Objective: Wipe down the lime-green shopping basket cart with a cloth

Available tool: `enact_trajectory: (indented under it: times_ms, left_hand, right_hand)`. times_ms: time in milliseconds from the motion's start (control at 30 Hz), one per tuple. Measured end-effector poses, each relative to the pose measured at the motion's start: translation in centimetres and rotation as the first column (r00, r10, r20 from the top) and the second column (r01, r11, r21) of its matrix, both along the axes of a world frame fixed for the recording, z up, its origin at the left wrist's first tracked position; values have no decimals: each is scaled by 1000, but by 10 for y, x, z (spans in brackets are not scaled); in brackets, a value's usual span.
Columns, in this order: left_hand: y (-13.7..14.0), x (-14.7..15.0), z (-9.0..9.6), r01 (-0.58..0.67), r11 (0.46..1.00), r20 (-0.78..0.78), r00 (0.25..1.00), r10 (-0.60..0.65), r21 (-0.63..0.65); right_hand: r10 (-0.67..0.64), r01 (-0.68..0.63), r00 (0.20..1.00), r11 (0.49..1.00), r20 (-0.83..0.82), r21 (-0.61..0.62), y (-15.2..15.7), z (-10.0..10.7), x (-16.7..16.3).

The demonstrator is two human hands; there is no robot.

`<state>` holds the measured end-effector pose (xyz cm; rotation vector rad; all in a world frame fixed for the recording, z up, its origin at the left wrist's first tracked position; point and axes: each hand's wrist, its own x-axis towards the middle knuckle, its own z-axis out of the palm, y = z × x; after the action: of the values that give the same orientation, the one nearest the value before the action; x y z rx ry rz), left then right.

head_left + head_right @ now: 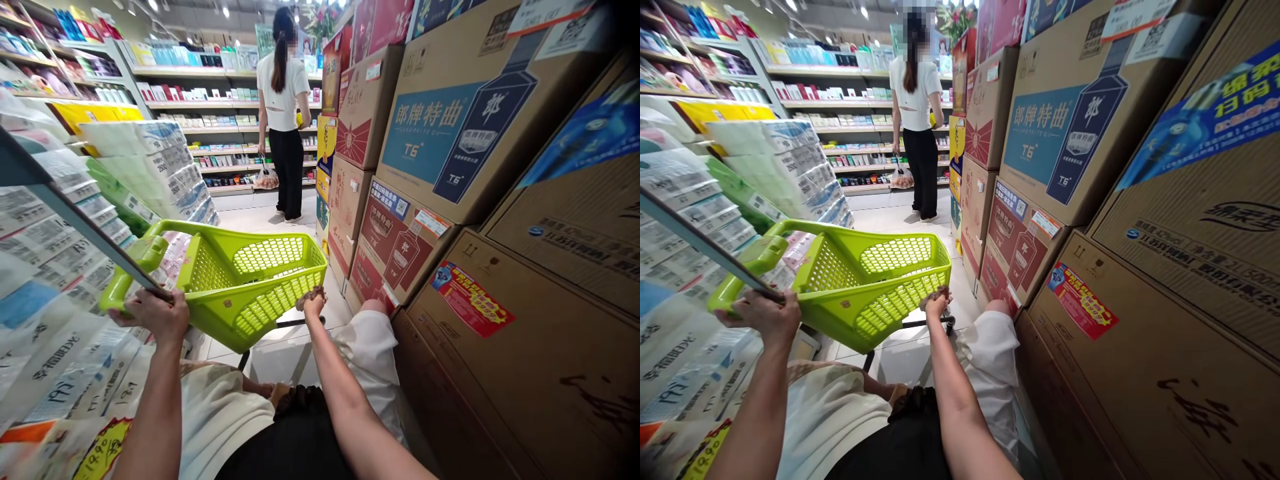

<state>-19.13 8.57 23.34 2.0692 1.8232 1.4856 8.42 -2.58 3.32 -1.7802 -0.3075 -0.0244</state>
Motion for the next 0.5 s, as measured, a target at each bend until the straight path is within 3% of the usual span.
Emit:
enact_trajectory:
  times_ms: [100,200,300,433,500]
  left_hand:
    - [0,0,-1,-13,1000,-13,1000,13,2]
    - [-1,2,-1,-9,1000,-6,1000,9,-11]
    - [-4,3,-2,-7,1000,14,1000,7,9]
    - [-2,0,-5,-11,1000,8,1000,11,16]
    - [1,-2,-6,-9,1000,10,1000,9,12]
  right_hand:
    - [-59,58,996,998,-65,-10,11,20,16]
    - [-76,76,997,997,-7,21,21,35,20]
    - [-35,36,999,999,-3,12,19,25,4]
    - [-30,18,983,997,-179,-69,15,-4,-19]
    - [-46,30,978,996,-206,-81,20,-6,-19]
